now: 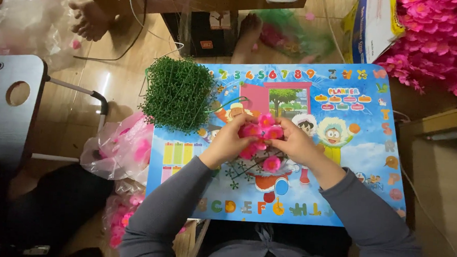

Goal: Assembling a floral arrangement by attaching small pink artificial flowers to a base on a decorative board.

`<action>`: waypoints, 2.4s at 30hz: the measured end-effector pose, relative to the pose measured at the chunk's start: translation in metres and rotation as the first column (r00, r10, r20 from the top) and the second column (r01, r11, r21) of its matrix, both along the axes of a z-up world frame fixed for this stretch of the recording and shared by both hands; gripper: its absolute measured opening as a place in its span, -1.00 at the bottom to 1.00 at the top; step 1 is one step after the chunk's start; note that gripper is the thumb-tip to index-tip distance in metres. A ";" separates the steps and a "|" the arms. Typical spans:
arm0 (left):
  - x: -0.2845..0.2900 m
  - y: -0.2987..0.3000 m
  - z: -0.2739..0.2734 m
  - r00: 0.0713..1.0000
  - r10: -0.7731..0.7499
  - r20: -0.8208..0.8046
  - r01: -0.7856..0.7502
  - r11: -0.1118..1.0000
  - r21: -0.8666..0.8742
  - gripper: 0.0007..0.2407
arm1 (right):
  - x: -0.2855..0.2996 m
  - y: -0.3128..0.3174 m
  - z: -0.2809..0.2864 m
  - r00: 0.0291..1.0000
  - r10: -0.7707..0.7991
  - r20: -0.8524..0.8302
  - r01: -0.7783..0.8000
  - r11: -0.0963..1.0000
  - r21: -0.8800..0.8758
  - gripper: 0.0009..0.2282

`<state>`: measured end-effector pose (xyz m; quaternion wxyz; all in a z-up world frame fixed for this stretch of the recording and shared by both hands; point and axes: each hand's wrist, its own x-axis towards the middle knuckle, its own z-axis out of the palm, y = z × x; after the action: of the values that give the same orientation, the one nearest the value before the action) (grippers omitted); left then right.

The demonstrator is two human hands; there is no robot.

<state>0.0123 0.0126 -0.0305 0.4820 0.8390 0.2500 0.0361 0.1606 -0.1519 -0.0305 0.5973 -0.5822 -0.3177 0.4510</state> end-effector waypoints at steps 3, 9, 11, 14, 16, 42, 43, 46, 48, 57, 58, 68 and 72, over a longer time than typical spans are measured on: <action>-0.001 0.002 0.002 1.000 0.005 -0.010 -0.003 0.984 0.180 -0.58 | -0.003 0.003 0.013 0.873 -0.030 0.486 0.168 0.955 -0.244 -0.32; -0.027 0.004 0.063 0.910 -0.091 0.404 -0.224 0.712 0.665 -0.54 | -0.007 0.013 0.022 0.172 -0.421 0.891 -0.128 0.887 0.443 -0.47; -0.064 0.001 0.100 0.855 -0.034 0.518 -0.304 0.775 0.553 -0.60 | -0.016 0.014 0.014 0.132 -0.288 0.949 -0.164 0.937 0.307 -0.40; -0.139 0.006 0.115 0.692 0.131 0.710 -0.527 0.764 0.373 -0.78 | -0.029 0.013 -0.009 0.037 -0.006 0.999 -0.218 0.976 0.014 -0.29; -0.197 0.010 0.099 0.579 0.225 0.783 -0.677 0.668 0.309 -0.84 | -0.034 0.014 -0.014 -0.014 0.135 0.991 -0.258 0.957 -0.134 -0.27; -0.444 0.021 -0.234 0.484 0.822 -0.300 -0.668 0.568 0.480 -0.58 | -0.043 0.008 0.020 0.396 0.069 0.915 -0.179 0.984 0.003 -0.37; -0.449 0.026 -0.217 0.483 0.822 -0.301 -0.669 0.568 0.479 -0.58 | -0.044 0.010 0.024 0.396 0.071 0.916 -0.180 0.984 0.002 -0.37; -0.456 0.038 -0.160 0.424 0.858 -0.288 -0.852 0.486 0.195 -0.50 | -0.045 0.012 0.025 0.369 0.064 0.927 -0.214 0.977 0.018 -0.39; -0.452 0.037 -0.112 0.271 0.922 -0.278 -0.962 0.271 -0.040 -0.79 | -0.039 0.010 0.014 0.321 0.154 0.935 -0.208 0.974 -0.089 -0.31; -0.475 0.062 -0.107 0.173 0.982 0.077 -0.613 0.168 -0.772 -0.61 | -0.028 0.008 -0.011 0.166 0.291 0.942 -0.291 0.927 -0.236 -0.54; -0.465 0.063 -0.096 0.179 0.981 0.078 -0.610 0.173 -0.773 -0.61 | -0.029 0.010 -0.008 0.166 0.290 0.943 -0.285 0.929 -0.236 -0.54; -0.198 0.048 0.047 0.652 0.629 0.422 -0.011 0.565 -0.825 -0.75 | -0.012 -0.003 0.004 0.117 0.213 0.970 -0.264 0.948 -0.176 -0.65; -0.072 0.043 0.028 0.937 0.193 0.292 -0.106 0.951 -0.289 -0.67 | -0.015 -0.005 0.020 0.080 0.106 0.991 -0.221 0.971 -0.086 -0.68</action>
<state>-0.0596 0.0554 -0.0023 0.6210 0.7273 0.2354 0.1729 0.1454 -0.1566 -0.0109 0.2003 -0.6678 -0.7168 -0.0057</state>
